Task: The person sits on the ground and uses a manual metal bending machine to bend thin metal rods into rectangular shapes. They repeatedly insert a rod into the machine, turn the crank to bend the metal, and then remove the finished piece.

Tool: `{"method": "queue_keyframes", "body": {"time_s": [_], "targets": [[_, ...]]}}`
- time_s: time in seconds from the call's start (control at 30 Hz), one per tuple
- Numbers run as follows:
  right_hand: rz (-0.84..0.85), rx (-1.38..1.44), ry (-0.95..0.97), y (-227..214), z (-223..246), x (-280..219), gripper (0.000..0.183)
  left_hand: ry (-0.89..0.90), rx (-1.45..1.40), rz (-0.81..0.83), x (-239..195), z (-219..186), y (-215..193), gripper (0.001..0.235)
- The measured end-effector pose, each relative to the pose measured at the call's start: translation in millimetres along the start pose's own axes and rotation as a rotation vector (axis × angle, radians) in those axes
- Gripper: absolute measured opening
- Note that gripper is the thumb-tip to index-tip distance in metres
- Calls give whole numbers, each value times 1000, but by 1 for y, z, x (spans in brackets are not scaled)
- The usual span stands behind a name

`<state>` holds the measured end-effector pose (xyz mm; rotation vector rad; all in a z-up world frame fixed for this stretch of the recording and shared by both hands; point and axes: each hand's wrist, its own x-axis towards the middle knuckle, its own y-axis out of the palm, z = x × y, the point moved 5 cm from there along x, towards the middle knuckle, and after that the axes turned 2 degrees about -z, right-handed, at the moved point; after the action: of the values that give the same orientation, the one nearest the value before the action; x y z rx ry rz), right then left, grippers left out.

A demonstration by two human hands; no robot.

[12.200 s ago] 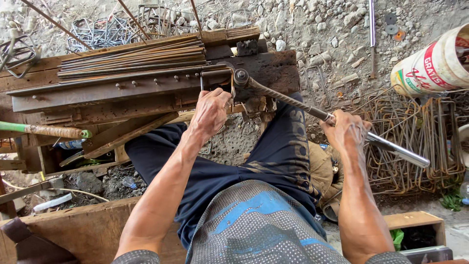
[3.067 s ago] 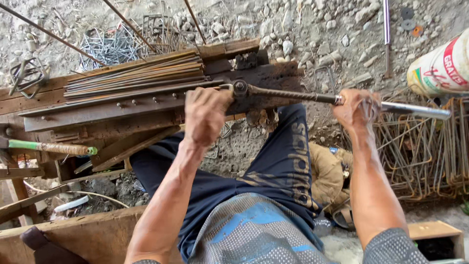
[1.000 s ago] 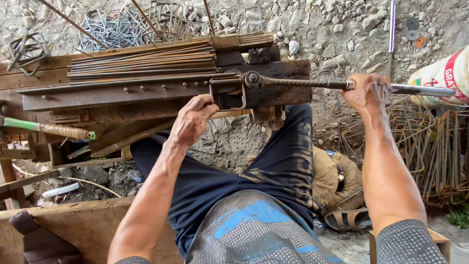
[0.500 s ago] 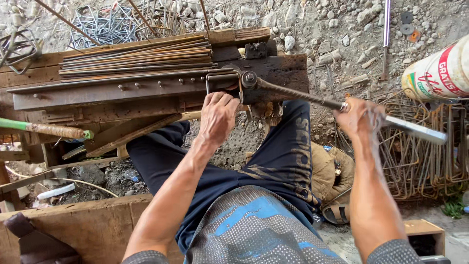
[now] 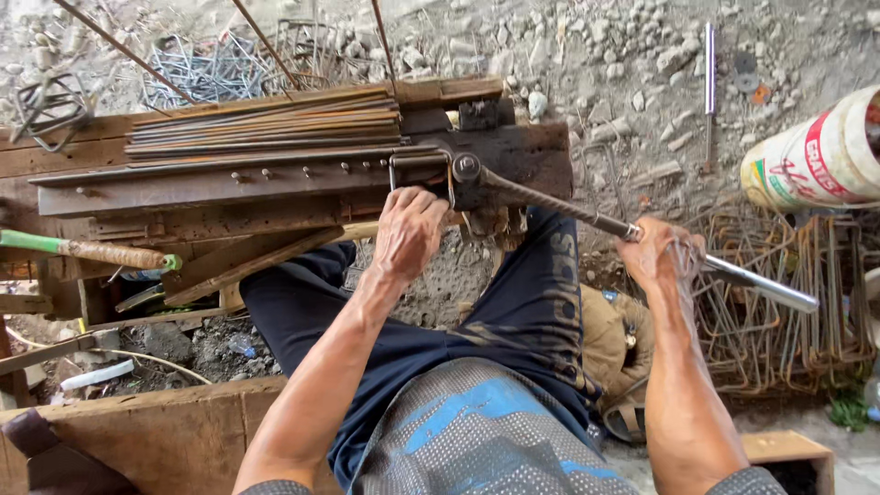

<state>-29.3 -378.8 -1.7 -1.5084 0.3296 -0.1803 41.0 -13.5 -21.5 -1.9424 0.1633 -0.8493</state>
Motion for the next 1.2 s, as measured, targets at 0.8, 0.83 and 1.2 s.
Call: {"method": "queue_keyframes", "body": {"time_s": [0.8,0.83,1.2], "targets": [[31,-208,-127,16,-11,80,43,-315,-514,-296,85,46,-135,13],[24,-199,-156,18,-11,82,43,-325,-488,-311,81,56,-144,13],[-59,120,-71,190,-149,125,45,-845,-832,-857,-79,237,-249,4]]}}
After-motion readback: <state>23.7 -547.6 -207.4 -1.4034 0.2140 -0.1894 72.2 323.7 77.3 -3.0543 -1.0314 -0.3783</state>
